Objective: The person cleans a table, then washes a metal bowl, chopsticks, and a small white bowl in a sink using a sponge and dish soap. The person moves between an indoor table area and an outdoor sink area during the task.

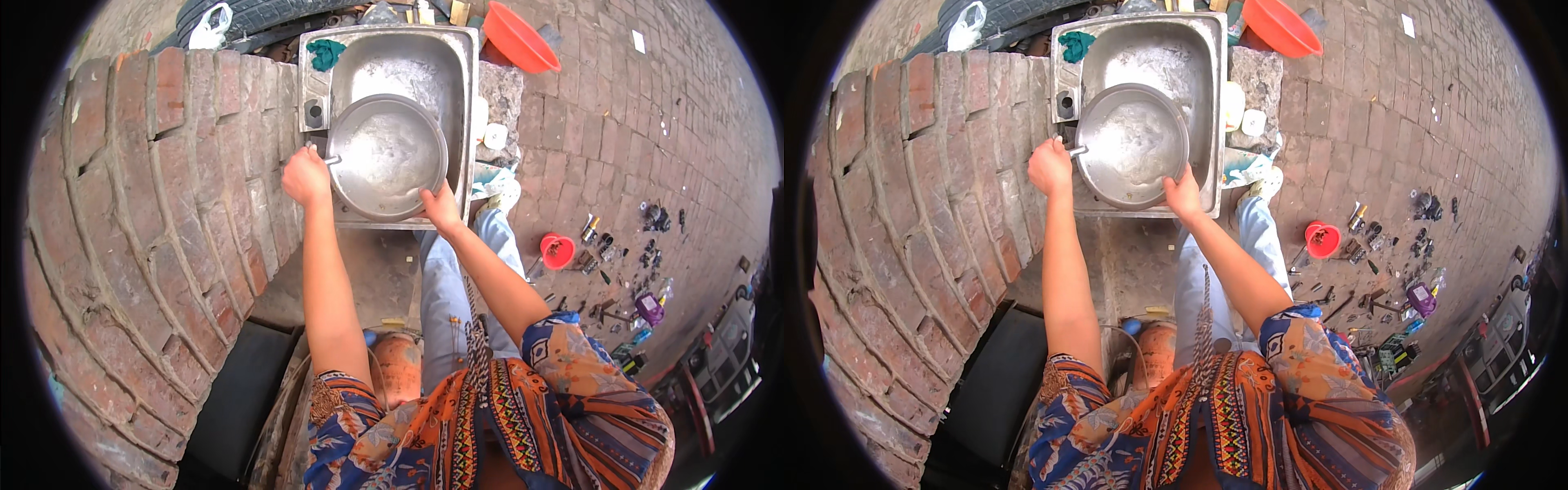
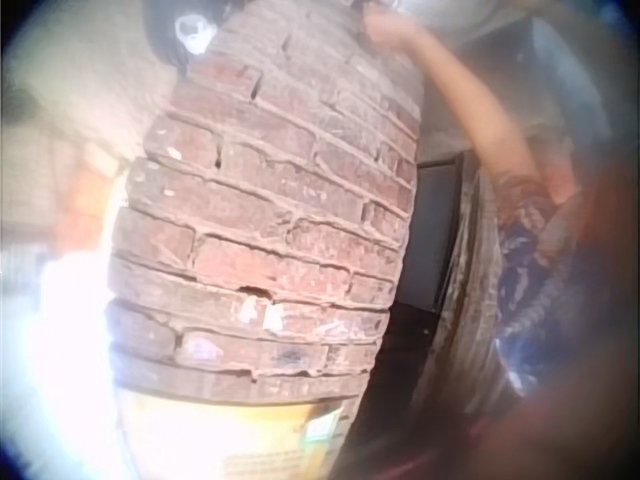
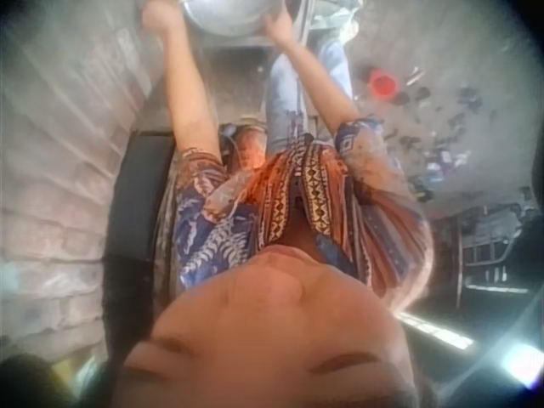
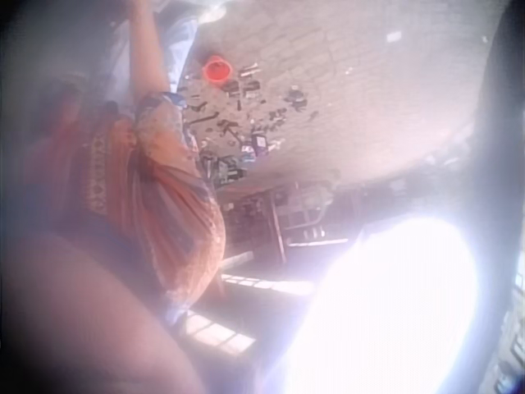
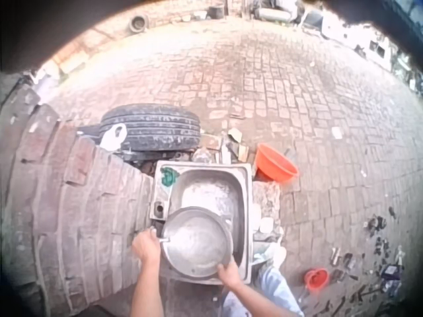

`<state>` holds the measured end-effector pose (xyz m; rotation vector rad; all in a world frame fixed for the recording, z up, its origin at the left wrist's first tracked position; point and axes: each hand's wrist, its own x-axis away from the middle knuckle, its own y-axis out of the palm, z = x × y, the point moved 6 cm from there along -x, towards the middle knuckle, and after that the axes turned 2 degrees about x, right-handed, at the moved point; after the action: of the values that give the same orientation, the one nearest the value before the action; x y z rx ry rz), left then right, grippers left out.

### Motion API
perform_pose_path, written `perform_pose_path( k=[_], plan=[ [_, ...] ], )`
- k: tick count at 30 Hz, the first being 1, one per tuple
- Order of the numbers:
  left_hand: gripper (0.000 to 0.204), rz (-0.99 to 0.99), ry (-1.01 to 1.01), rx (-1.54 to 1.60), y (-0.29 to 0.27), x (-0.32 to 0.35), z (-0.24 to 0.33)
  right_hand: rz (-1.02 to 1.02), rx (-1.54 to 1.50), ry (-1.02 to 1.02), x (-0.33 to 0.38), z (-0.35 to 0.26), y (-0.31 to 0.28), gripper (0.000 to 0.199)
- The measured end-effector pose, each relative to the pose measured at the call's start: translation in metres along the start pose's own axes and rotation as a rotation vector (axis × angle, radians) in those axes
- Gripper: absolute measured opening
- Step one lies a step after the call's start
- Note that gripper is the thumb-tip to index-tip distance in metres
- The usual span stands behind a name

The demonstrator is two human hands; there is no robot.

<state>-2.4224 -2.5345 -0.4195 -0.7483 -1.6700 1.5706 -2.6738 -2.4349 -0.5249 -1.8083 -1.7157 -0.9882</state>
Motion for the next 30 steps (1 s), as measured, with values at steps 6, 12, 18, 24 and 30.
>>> perform_pose_path(
  k=[6,12,18,24,30],
  plan=[
    [0.023,0.008,-0.017,-0.003,-0.002,0.0,0.001,-0.033,0.006,0.016,-0.004,0.002,-0.007,0.047],
    [0.025,-0.031,-0.073,0.049,0.0,-0.002,-0.004,-0.041,-0.012,0.022,-0.004,0.0,-0.01,0.046],
    [0.024,-0.039,-0.084,0.048,-0.002,-0.001,-0.003,-0.043,0.061,-0.009,-0.004,-0.003,-0.012,0.044],
    [0.024,-0.032,-0.082,0.051,-0.003,-0.001,-0.001,0.0,0.206,-0.056,-0.008,0.004,-0.017,0.044],
    [0.025,-0.024,-0.079,0.047,-0.003,-0.002,-0.001,0.041,0.198,-0.12,-0.008,0.005,-0.02,0.047]
  ],
)
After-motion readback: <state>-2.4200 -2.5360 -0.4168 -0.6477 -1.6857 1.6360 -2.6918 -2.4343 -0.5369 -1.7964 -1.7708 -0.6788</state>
